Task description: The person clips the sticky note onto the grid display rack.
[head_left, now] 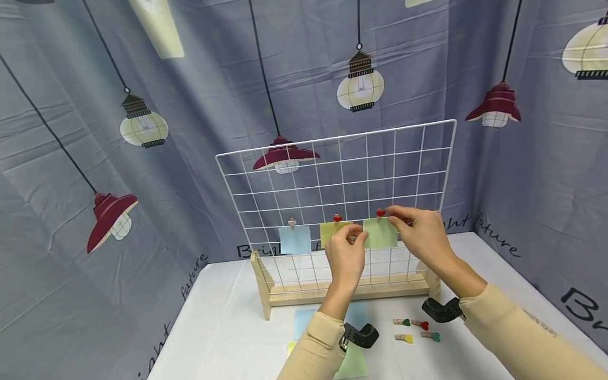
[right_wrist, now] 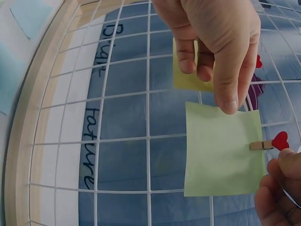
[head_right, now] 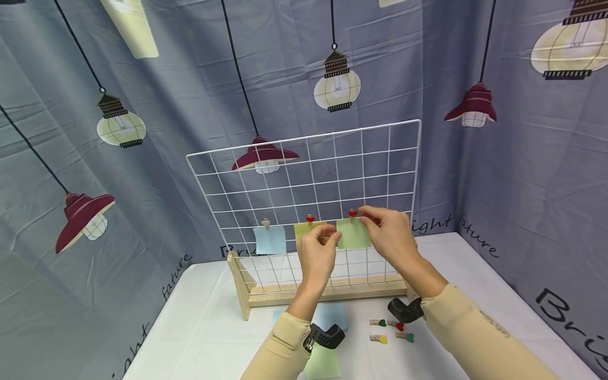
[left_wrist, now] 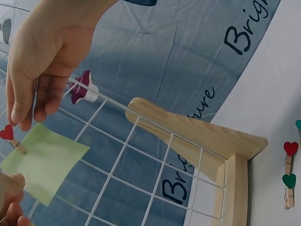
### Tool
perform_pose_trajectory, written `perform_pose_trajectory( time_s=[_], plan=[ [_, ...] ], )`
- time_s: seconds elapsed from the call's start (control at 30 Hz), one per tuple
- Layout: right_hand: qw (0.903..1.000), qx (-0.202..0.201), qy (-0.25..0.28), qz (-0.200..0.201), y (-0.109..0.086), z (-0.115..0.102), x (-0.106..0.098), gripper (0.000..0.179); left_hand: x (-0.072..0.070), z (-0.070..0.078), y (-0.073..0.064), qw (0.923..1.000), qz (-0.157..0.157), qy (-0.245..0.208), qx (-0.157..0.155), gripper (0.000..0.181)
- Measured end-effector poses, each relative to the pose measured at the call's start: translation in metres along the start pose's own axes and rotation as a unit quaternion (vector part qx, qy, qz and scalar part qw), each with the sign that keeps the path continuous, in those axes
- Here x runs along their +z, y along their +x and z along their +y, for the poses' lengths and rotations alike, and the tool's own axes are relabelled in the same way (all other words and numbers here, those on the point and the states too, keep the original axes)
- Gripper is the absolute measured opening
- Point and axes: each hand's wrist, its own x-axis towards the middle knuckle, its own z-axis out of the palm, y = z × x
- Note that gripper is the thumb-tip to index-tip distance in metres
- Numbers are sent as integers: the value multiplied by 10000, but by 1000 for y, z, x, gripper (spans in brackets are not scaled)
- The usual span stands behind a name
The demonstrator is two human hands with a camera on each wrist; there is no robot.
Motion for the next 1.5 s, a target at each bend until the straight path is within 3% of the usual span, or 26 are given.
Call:
perform_pose_trajectory(
  time_s=[0.6, 0.9, 1.5],
  plan=[
    [9988, 366, 83, -308, -22, 7, -11, 25, -17, -2, -8, 9995, -321, -31, -46, 11],
    [9976, 463, 128, -507, -33, 9, -13, 26, -33, -9, -13, 9966, -809, -86, 164, 15],
    [9928, 866, 118, -824, -57, 27, -17, 26, -67, -20, -18, 9934, -1109, -2, 274, 18]
  ],
)
